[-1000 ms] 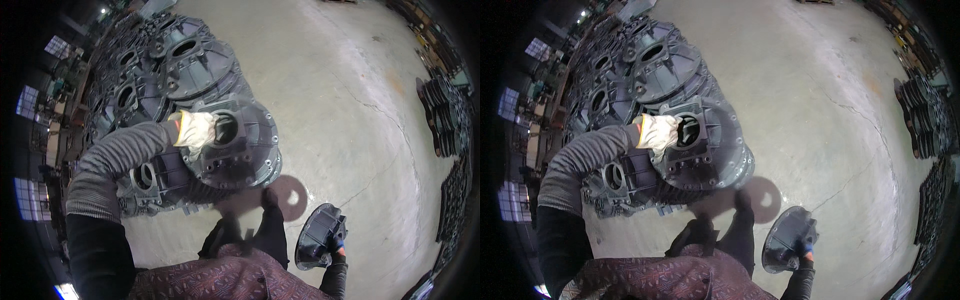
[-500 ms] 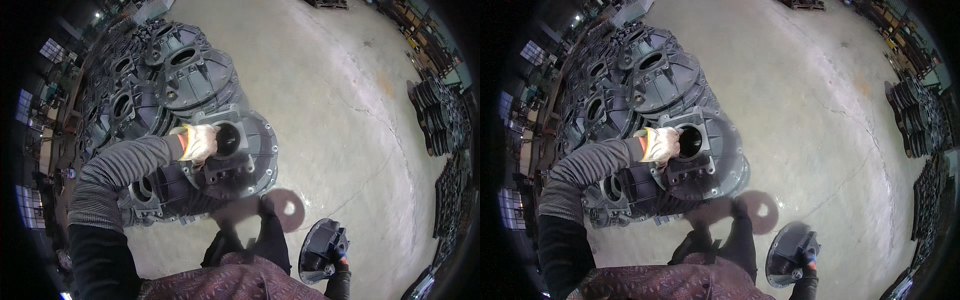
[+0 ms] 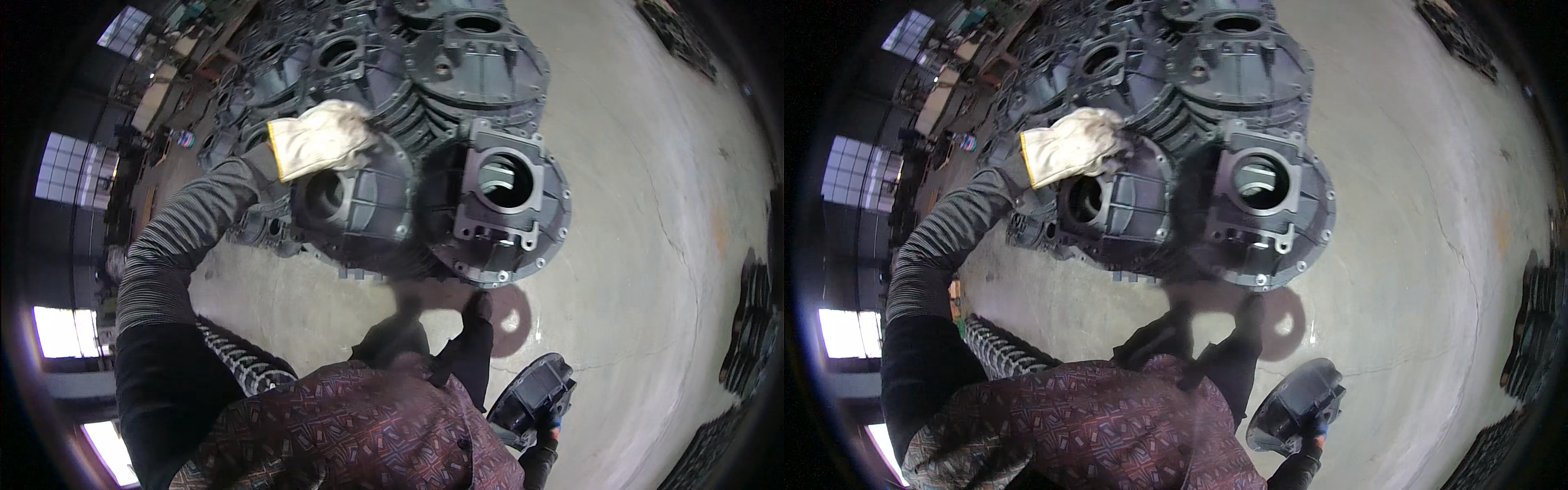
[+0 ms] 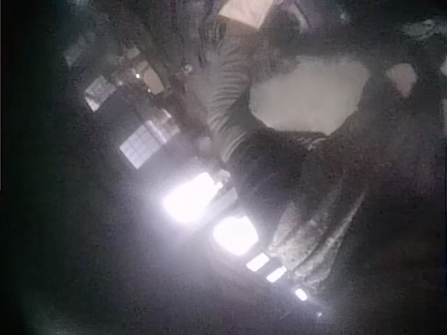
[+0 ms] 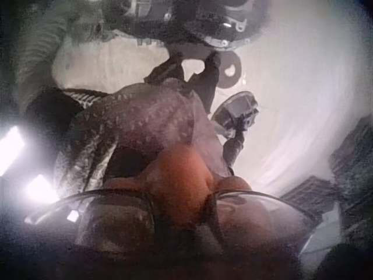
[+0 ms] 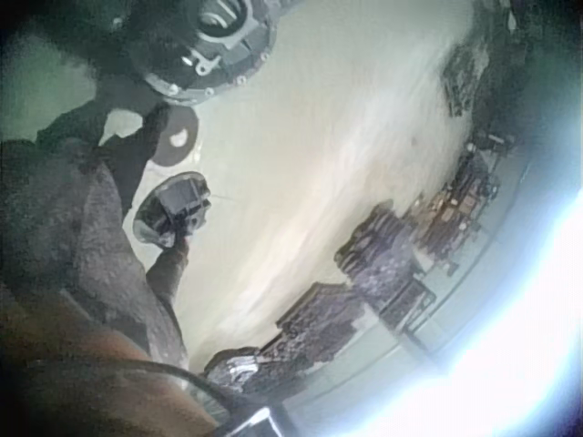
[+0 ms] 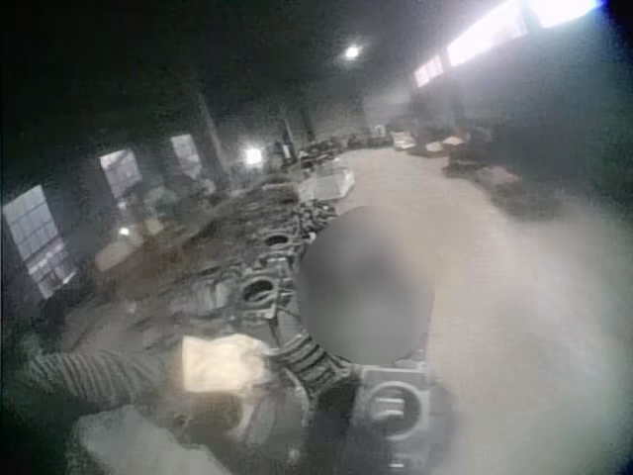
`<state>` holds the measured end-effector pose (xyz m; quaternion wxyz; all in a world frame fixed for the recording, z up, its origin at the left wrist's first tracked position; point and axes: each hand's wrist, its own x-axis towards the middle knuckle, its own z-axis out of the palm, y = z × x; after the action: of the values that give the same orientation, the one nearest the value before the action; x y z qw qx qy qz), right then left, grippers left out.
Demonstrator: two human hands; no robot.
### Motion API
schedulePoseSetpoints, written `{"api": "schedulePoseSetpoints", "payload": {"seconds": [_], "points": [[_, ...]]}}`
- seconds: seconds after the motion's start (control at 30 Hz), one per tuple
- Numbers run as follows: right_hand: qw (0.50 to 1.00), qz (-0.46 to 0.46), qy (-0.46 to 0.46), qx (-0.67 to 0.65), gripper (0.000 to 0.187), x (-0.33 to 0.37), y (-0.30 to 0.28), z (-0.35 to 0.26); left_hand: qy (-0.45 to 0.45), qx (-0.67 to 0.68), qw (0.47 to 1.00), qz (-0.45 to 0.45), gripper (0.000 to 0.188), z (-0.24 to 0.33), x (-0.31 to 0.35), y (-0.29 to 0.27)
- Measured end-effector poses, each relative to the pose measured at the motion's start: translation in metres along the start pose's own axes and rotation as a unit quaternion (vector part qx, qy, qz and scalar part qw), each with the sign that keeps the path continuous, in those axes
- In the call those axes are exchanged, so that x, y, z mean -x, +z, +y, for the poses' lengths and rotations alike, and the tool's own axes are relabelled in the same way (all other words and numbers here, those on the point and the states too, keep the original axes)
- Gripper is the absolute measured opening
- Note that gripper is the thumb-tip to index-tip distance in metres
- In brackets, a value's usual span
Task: The person repeatedly picks up two circular metal parts from a pile on the floor and stacks them onto a growing vertical column. They handle the parts by hand, lifting and placing them one pair at a time to build the stack.
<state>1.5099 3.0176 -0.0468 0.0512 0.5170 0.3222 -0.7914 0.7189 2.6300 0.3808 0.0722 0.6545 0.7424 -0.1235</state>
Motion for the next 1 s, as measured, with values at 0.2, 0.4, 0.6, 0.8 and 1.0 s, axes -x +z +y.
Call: {"api": "schedulePoseSetpoints", "payload": {"seconds": [0.2, 0.4, 0.6, 0.8, 1.0], "points": [[0.987, 0.048, 0.005, 0.156, 0.061, -0.011, 0.004, 0.016, 0.035, 0.039, 0.997, -0.054, 0.041, 0.025, 0.14, 0.045], [0.996, -0.029, -0.027, 0.08, 0.055, 0.012, 0.049, 0.034, 0.059, 0.021, 0.998, -0.033, 0.063, 0.029, 0.182, 0.078], [0.989, -0.006, -0.08, 0.123, 0.051, 0.05, 0.1, 0.069, 0.09, 0.008, 0.992, -0.091, 0.076, 0.003, 0.201, 0.108], [0.811, -0.017, -0.286, 0.51, 0.028, 0.067, 0.133, 0.127, 0.128, -0.033, 0.991, 0.036, 0.013, -0.014, 0.2, 0.162], [0.807, 0.039, -0.238, 0.539, 0.014, 0.074, 0.159, 0.191, 0.218, 0.033, 0.975, 0.041, 0.015, -0.02, 0.179, 0.187]]}}
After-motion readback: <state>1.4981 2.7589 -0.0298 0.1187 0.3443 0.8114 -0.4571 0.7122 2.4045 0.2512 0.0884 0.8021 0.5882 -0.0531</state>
